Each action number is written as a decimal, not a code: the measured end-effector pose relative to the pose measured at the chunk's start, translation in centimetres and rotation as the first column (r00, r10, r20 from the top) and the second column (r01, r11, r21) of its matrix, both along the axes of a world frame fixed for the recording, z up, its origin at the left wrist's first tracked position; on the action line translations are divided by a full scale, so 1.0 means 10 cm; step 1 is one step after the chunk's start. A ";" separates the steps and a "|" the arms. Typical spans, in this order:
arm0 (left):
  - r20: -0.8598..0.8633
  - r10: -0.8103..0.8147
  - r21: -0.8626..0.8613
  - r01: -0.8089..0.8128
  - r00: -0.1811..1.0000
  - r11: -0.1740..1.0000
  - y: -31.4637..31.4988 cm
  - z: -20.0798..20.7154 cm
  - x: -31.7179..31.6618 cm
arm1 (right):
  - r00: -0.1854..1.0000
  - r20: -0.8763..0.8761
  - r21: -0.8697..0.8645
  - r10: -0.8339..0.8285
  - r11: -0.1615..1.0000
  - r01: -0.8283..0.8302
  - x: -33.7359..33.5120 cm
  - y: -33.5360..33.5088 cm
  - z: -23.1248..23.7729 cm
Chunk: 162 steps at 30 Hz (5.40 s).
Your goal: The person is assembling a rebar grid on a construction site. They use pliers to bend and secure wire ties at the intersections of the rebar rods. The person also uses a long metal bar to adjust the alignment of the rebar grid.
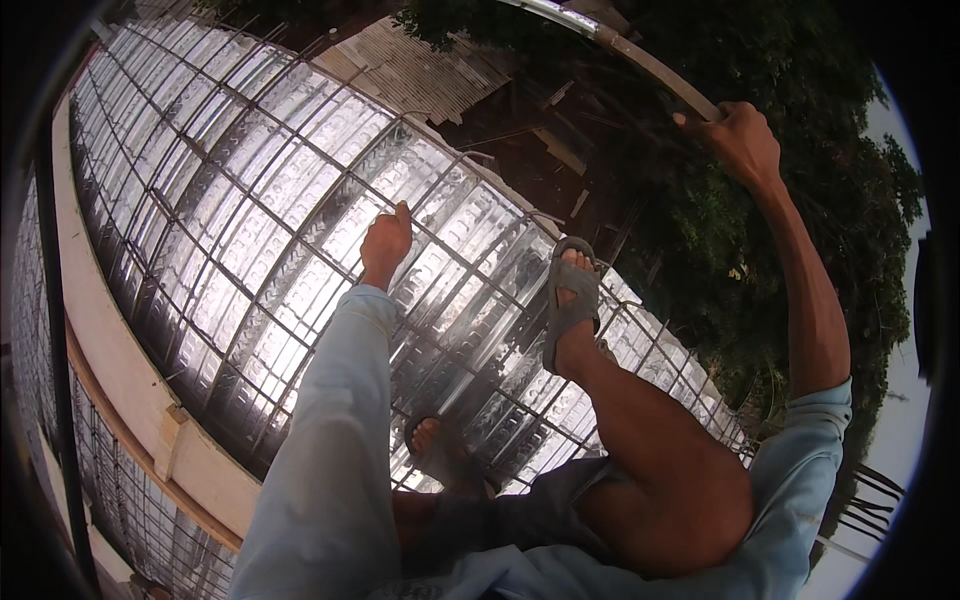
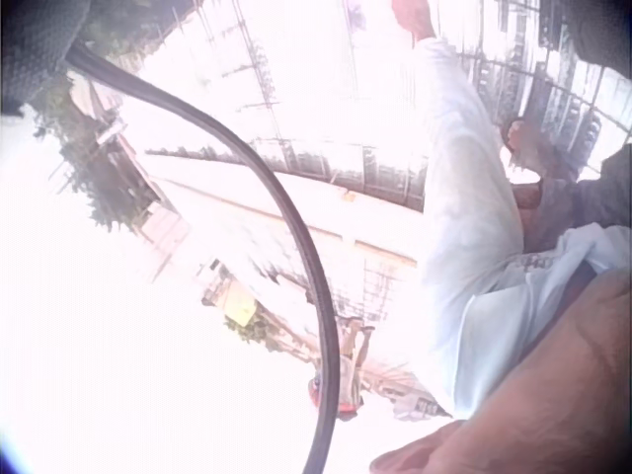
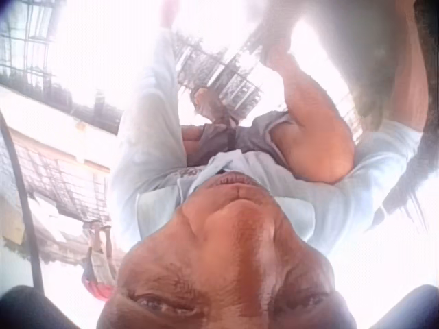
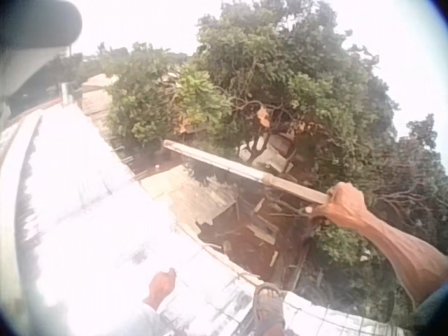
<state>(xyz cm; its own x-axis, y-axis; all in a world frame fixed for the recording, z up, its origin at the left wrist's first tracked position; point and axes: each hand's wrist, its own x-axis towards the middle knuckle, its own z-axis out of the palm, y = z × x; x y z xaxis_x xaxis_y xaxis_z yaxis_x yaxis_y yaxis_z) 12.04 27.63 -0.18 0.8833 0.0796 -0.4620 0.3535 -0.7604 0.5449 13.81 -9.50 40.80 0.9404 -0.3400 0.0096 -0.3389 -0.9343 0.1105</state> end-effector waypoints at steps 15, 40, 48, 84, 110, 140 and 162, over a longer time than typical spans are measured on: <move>-0.145 0.132 0.148 -0.111 0.981 0.983 -0.27 0.56 0.04 | 0.971 -0.052 0.641 -0.232 0.739 0.210 0.69 -0.83 -2.00; 0.011 0.227 0.233 -0.223 0.974 0.947 -0.29 0.34 0.01 | 0.962 -0.254 0.428 0.097 0.904 0.022 0.75 -2.07 -2.90; 0.772 0.358 -0.043 -0.519 0.525 0.854 -0.59 0.73 0.22 | 0.851 0.154 0.197 0.502 0.829 -0.524 0.66 -2.31 -2.46; 0.508 0.631 -0.381 -0.504 0.587 0.775 -1.27 1.09 0.62 | 0.834 -0.362 0.858 0.417 0.499 0.122 1.47 0.02 -2.24; 0.006 0.585 0.269 -0.565 0.811 0.780 -0.65 0.40 0.33 | 0.361 -0.406 0.081 0.840 0.427 -0.901 3.02 -0.25 -1.72; 0.320 0.535 0.396 -0.624 0.782 0.674 -0.73 0.04 0.26 | 0.114 -0.381 0.041 0.918 0.139 -0.989 4.87 0.56 -2.91; 0.274 0.524 0.373 -0.592 0.806 0.715 -0.70 0.06 0.26 | 0.342 -0.362 -0.040 0.867 0.352 -0.935 5.04 -0.07 -3.35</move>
